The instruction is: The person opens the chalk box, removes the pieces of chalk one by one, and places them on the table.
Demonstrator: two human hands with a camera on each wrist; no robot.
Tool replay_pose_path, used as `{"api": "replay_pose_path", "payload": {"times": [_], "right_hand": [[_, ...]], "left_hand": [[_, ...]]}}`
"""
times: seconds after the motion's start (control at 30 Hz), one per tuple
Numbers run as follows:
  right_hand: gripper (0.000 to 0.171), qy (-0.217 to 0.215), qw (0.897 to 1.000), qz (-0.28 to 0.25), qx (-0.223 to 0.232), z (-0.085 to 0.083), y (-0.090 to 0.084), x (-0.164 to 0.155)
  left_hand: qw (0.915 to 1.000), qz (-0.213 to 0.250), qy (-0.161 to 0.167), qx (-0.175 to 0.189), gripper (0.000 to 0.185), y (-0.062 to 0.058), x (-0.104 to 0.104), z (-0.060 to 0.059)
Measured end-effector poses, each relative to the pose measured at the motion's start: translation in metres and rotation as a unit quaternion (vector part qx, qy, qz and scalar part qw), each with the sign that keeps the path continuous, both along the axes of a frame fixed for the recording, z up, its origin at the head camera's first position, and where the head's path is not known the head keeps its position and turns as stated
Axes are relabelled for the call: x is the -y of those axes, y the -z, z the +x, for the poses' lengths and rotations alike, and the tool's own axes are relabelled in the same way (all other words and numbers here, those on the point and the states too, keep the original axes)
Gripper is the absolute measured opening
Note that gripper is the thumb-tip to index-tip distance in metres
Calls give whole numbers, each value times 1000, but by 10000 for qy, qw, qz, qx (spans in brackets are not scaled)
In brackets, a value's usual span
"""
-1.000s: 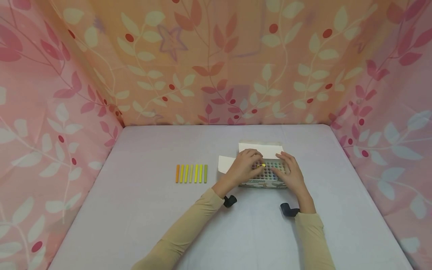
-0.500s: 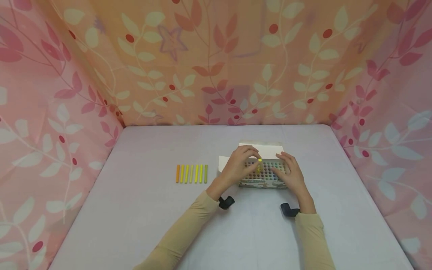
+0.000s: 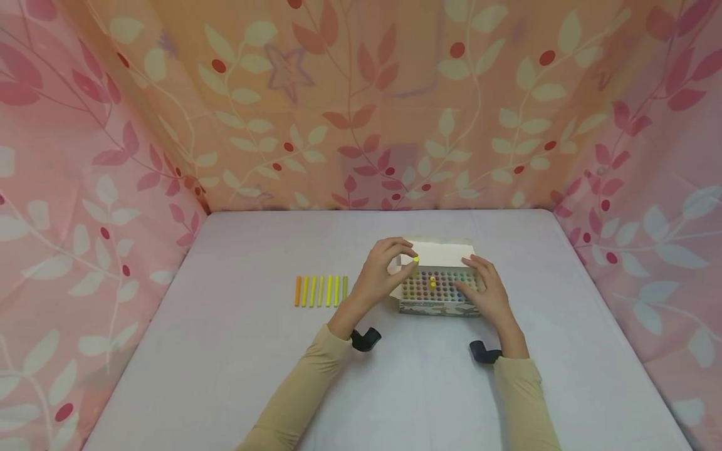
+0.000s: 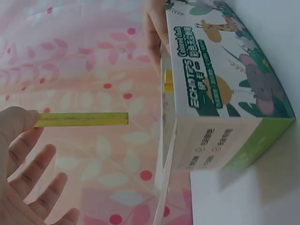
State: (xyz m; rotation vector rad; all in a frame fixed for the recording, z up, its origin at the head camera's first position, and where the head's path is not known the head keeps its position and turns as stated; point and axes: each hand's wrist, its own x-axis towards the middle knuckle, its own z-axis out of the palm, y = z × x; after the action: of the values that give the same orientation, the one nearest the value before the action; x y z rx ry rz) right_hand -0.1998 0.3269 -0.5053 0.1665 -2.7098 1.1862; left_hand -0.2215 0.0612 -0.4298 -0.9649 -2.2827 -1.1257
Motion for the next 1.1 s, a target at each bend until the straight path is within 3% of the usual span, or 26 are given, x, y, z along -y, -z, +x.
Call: {"api": "replay_pose_path", "payload": {"times": [0.53, 1.1], "right_hand": [[56, -23, 10000, -29, -62, 1, 5, -3], [54, -70, 9999, -43, -142, -2, 2, -2]], "left_hand": [[9989, 236, -379, 111, 13, 3, 38, 7], [9913, 815, -863, 561, 14, 11, 89, 8]]}}
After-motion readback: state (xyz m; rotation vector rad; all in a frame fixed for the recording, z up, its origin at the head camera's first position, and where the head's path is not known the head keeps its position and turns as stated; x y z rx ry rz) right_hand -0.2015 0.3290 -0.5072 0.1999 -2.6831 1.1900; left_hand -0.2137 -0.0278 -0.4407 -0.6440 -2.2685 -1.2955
